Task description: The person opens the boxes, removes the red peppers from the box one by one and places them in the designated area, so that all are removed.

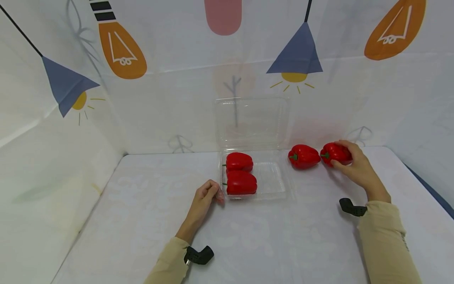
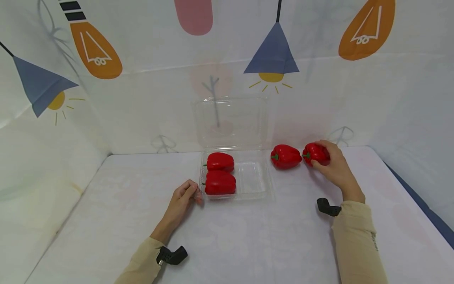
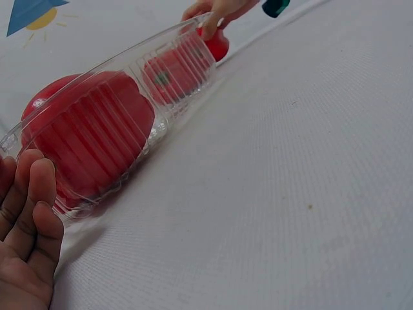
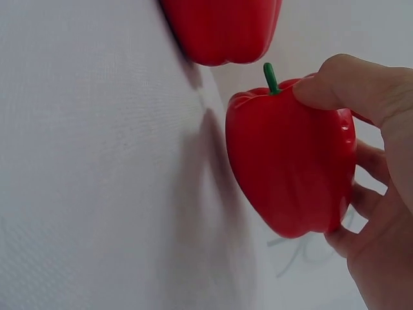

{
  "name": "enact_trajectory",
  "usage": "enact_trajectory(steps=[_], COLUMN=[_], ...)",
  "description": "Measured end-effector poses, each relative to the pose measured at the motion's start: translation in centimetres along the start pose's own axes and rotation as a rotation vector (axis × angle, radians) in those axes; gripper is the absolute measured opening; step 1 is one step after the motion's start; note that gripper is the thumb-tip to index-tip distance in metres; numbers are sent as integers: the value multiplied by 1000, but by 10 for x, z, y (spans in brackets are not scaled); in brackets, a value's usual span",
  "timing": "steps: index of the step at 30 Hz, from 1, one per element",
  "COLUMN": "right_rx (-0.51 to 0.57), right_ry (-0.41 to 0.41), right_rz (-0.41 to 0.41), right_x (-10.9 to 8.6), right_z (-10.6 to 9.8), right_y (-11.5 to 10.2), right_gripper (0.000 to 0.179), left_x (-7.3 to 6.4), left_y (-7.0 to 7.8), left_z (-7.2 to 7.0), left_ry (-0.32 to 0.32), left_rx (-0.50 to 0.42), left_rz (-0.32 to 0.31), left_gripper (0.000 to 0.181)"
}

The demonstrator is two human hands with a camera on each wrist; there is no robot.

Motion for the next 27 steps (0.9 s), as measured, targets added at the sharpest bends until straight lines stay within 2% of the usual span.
enact_trajectory(steps=[11, 18, 27], right_rx=[-5, -5, 63], right_ry=[27, 33, 58], right_rz=[-26, -28, -46], right_x=[3, 5, 6], right_z=[5, 10, 14], right_y=[2, 4, 8], right_gripper=[64, 63, 59], left_x=[1, 9, 7], left_y=[2, -20, -25], left_z=[0, -2, -1], left_ry=[7, 10, 22], left_rx=[10, -19, -10], left_rz=[0, -4, 35], left_gripper=[17, 18, 27])
Point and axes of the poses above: each hand's wrist, its own x-axis towards the middle knuckle, its own z-axis out of the palm, y = z × x, the point moved 1 cm from there along x, towards the middle knuckle, and after that the axes turned 6 degrees about x, right-handed, at the moved point
